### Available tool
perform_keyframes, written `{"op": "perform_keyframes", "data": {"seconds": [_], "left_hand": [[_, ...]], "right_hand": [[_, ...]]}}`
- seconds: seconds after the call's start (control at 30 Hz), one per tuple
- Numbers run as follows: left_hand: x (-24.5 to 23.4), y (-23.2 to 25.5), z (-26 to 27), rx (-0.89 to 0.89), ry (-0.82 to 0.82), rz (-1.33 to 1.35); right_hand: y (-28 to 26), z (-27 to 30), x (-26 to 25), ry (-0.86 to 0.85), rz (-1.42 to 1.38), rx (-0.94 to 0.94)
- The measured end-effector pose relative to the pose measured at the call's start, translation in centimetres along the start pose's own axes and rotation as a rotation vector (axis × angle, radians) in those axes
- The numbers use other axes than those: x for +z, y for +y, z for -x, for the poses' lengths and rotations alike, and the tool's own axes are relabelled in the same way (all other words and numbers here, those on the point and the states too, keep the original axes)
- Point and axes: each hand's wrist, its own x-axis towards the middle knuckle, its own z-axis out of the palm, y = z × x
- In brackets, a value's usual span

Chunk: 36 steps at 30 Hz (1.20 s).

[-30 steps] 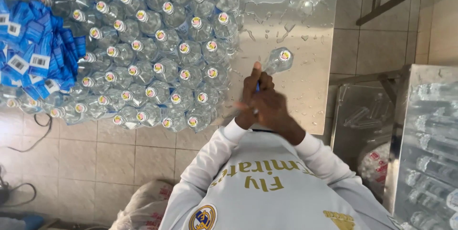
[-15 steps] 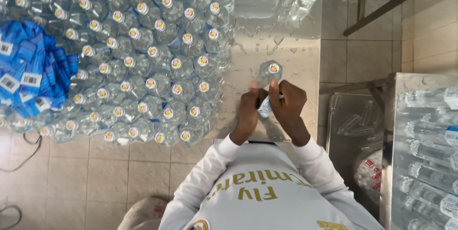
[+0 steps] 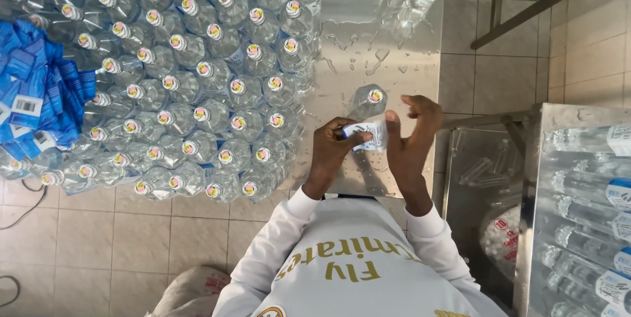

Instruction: A person manually applies adhesive labels to plastic water bottles at a production table.

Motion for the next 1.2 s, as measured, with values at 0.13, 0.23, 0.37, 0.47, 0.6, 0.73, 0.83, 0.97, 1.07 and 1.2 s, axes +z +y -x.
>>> {"op": "perform_keyframes", "data": {"seconds": [0.13,0.23,0.37,0.47,0.6,0.73,0.83,0.97,1.07,1.2], "left_hand": [[1.2,3.0,0.7,0.063,0.027,0.022],[1.3,2.0,0.5,0.175,-0.049,0.064],[1.1,0.8,0.4,0.220,-0.085,-0.026],[0.9,0.2,0.6,0.176,-0.111,-0.054],[1.3,0.6,0.3,0.055,-0.162,0.156],[2.7,4.6,0.3,-0.017,-0.118,0.382],[2.1,2.8,-1.4,0.055,-0.072,0.466],[2.4,3.5,-3.2,0.130,-0.034,0.569],[2.2,3.4,-4.5,0.185,-0.105,0.705],[3.4,2.9,-4.5,0.247,-0.031,0.409]], "right_hand": [[-0.2,0.7,-1.4,-0.065,0.025,-0.068],[0.4,1.9,-1.2,-0.249,-0.202,0.194],[2.3,2.2,-1.3,-0.249,-0.386,0.409],[2.9,1.2,-2.0,-0.184,-0.428,0.367],[1.6,-0.6,-2.7,-0.185,-0.349,0.186],[0.1,-1.8,-2.9,-0.191,-0.312,0.078],[0.2,-2.0,-2.4,-0.105,-0.327,0.032],[0.8,-2.1,-2.1,-0.077,-0.333,0.021],[1.3,-2.3,-2.1,-0.060,-0.340,0.010],[1.1,-2.7,-2.1,-0.078,-0.285,-0.027]]}}
